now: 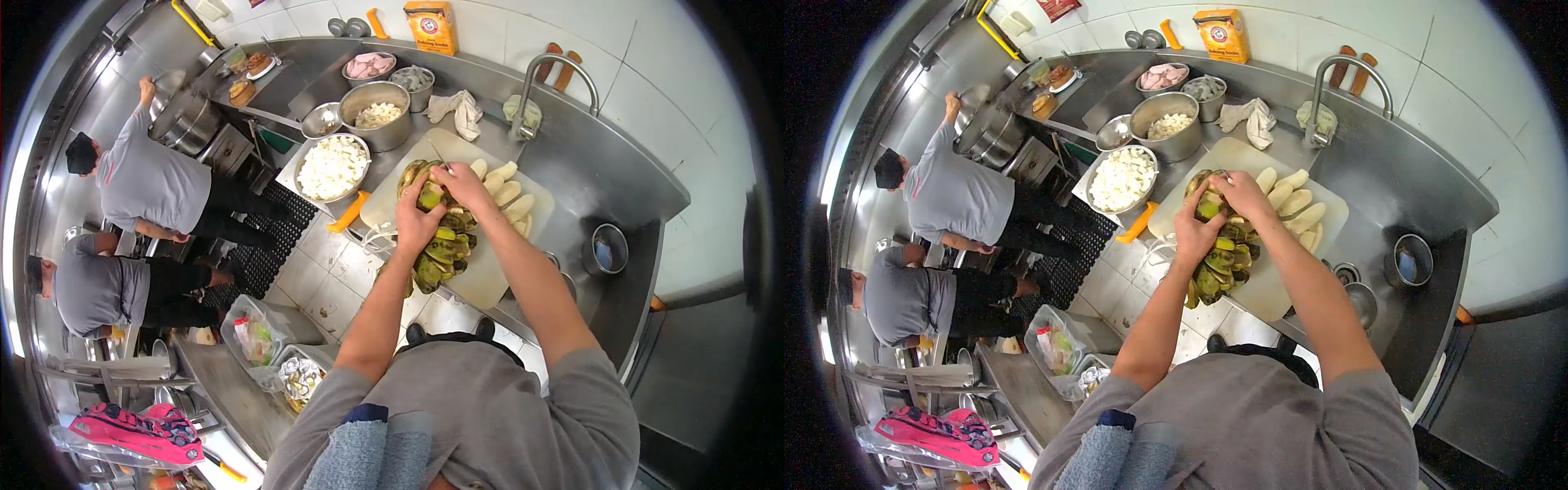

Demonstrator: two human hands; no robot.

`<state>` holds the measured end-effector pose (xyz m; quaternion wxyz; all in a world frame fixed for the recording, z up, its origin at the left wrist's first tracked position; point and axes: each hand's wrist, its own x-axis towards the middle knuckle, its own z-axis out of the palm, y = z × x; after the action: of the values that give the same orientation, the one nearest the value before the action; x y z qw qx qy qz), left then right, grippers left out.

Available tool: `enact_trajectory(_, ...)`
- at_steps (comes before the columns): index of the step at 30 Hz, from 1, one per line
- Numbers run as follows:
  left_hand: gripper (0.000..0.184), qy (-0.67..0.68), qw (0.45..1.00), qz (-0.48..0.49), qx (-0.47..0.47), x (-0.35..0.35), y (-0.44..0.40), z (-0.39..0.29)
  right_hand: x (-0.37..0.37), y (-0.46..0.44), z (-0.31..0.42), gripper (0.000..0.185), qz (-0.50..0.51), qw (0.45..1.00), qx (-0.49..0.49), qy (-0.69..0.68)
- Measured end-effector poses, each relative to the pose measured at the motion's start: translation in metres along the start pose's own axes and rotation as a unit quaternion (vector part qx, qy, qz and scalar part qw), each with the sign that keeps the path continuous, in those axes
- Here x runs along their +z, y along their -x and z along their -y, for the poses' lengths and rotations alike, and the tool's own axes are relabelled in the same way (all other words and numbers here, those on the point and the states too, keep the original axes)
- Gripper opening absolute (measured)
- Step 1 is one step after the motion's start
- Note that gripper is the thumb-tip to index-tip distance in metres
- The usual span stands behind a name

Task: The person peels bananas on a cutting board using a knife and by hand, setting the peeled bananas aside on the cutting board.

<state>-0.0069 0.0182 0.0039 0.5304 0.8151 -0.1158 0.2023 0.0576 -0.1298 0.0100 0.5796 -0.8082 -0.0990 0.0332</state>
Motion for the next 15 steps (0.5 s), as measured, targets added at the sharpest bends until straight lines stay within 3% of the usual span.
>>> enact_trajectory(3,0.059,0.009,1.000,-0.011,0.021,0.000,0.002,0.003,0.002,-0.008,-0.008,0.048,0.001,1.000,0.017,0.004)
enact_trajectory(6,0.058,0.066,0.997,0.011,-0.035,-0.002,0.003,0.002,0.004,-0.010,-0.005,0.046,0.001,0.999,0.035,0.004)
enact_trajectory(9,0.056,0.066,0.997,0.020,-0.034,-0.005,0.004,-0.002,0.006,-0.008,-0.008,0.050,-0.025,0.999,0.039,-0.001)
enact_trajectory(15,0.046,0.024,0.996,-0.003,0.083,-0.007,0.005,0.002,0.013,-0.026,-0.031,0.045,-0.109,0.981,0.151,0.047)
